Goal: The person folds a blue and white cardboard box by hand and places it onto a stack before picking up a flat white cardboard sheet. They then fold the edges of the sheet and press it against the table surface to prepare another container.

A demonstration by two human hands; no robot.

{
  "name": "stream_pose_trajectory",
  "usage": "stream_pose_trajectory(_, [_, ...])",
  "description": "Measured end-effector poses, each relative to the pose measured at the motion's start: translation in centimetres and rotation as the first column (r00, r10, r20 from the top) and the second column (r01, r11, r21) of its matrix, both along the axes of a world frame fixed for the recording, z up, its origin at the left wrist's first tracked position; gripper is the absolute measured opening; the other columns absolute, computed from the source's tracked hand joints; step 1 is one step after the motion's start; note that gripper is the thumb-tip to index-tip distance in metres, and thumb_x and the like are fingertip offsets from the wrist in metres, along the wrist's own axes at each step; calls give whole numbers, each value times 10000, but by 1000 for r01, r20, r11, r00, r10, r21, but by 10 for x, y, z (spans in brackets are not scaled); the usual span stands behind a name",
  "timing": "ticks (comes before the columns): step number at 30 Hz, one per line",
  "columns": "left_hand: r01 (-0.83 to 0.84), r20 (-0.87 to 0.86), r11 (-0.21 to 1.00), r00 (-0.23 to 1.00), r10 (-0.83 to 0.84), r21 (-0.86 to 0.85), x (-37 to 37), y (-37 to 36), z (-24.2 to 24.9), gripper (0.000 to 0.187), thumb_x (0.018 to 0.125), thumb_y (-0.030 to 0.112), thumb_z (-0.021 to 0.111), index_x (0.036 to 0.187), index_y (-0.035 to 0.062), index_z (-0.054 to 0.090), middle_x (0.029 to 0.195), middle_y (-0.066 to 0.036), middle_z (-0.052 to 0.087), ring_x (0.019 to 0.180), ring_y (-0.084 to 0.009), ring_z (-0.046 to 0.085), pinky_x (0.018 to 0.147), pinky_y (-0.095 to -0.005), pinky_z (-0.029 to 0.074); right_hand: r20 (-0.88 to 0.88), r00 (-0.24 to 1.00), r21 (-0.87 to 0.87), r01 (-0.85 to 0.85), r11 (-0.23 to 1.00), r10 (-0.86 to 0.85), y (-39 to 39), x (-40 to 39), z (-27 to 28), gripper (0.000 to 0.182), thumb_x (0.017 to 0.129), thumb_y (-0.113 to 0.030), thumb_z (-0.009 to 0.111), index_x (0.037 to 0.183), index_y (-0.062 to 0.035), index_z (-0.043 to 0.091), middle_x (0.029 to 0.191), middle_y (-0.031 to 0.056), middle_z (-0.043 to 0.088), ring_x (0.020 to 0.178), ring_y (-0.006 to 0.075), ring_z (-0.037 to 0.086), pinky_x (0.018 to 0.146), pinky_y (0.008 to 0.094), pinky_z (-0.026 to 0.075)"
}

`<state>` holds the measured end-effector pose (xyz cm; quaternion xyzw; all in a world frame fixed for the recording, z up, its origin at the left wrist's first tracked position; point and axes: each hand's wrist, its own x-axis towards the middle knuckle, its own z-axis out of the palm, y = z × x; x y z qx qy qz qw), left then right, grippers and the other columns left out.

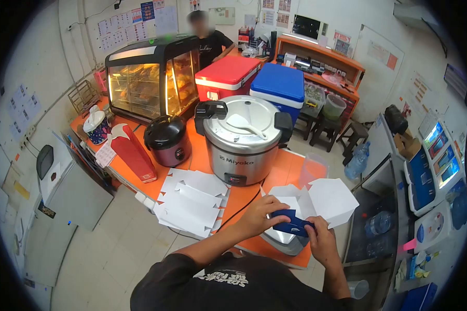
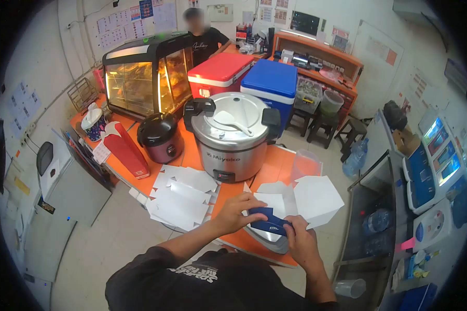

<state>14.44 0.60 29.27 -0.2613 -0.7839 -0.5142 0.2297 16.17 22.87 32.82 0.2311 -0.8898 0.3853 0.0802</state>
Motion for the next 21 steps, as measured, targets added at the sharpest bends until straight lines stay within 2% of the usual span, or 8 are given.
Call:
stream_pose_trajectory(2, [-16, 90, 996, 996, 24, -85, 0, -8, 0, 287, 724, 146, 781, 975, 40, 690, 844, -61, 615, 782, -188, 587, 680, -298, 473, -85, 992, -12, -91, 996, 90, -3, -1, -4, 110, 868, -38, 565, 977, -22, 555, 842, 141, 580, 713, 297, 598, 637, 358, 468])
stream_pose_trajectory(5, [43, 81, 999, 996, -44, 8, 0, -10, -2, 270, 751, 184, 758, 982, 62, 689, 820, -62, 571, 760, -206, 552, 678, -331, 451, -6, 999, 15, -51, 999, 52, -9, 0, 1, 120, 865, -35, 572, 984, -35, 556, 852, 159, 587, 765, 353, 606, 653, 406, 470])
stream_pose_trajectory(13, [107, 63, 978, 993, -97, -179, 0, -16, 10, 266, 777, 168, 743, 1021, 74, 691, 968, -71, 632, 915, -201, 603, 756, -309, 499, -175, 976, 40, -128, 991, 133, -24, -24, 4, 99, 849, -35, 568, 946, -48, 554, 849, 145, 576, 769, 353, 594, 653, 412, 468])
stream_pose_trajectory(15, [201, 330, 946, 937, -111, -252, 4, -22, 27, 243, 796, 199, 725, 996, 67, 685, 1078, -98, 609, 1056, -250, 563, 845, -351, 474, -228, 958, 115, -149, 982, 172, -21, -27, 9, 96, 854, -53, 560, 950, -59, 555, 875, 127, 573, 757, 350, 589, 656, 412, 475])
stream_pose_trajectory(16, [193, 166, 925, 976, -145, -327, 0, -28, 33, 353, 824, 202, 699, 1143, 71, 626, 1085, -89, 612, 1072, -246, 559, 873, -365, 466, -242, 951, 127, -165, 978, 192, -20, -31, 8, 103, 860, -73, 559, 962, -61, 555, 903, 111, 576, 752, 342, 590, 656, 413, 481])
stream_pose_trajectory(18, [-58, 93, 973, 992, 81, -223, -9, -47, 51, 563, 809, 156, 707, 1324, 101, 484, 1120, -90, 622, 987, -206, 596, 856, -328, 459, -267, 949, 80, -151, 985, 167, -16, -31, 18, 105, 864, -83, 572, 965, -57, 561, 891, 108, 585, 747, 326, 597, 642, 404, 477])
stream_pose_trajectory(19, [-148, -47, 960, 989, 141, -239, -22, -69, 69, 698, 849, 149, 659, 1443, 98, 295, 1113, -86, 614, 948, -157, 583, 803, -291, 464, -280, 944, 57, -168, 984, 177, -15, -32, 20, 102, 863, -83, 580, 960, -55, 567, 879, 109, 588, 739, 320, 598, 635, 400, 474])
stream_pose_trajectory(21, [-247, 222, 888, 960, 170, 387, -33, -94, 104, 697, 880, 143, 613, 1462, 70, 238, 1068, -81, 613, 904, -107, 567, 748, -237, 451, -293, 941, 15, -174, 985, 171, -10, -37, 19, 93, 858, -73, 587, 948, -56, 573, 859, 107, 588, 726, 313, 597, 624, 392, 468])
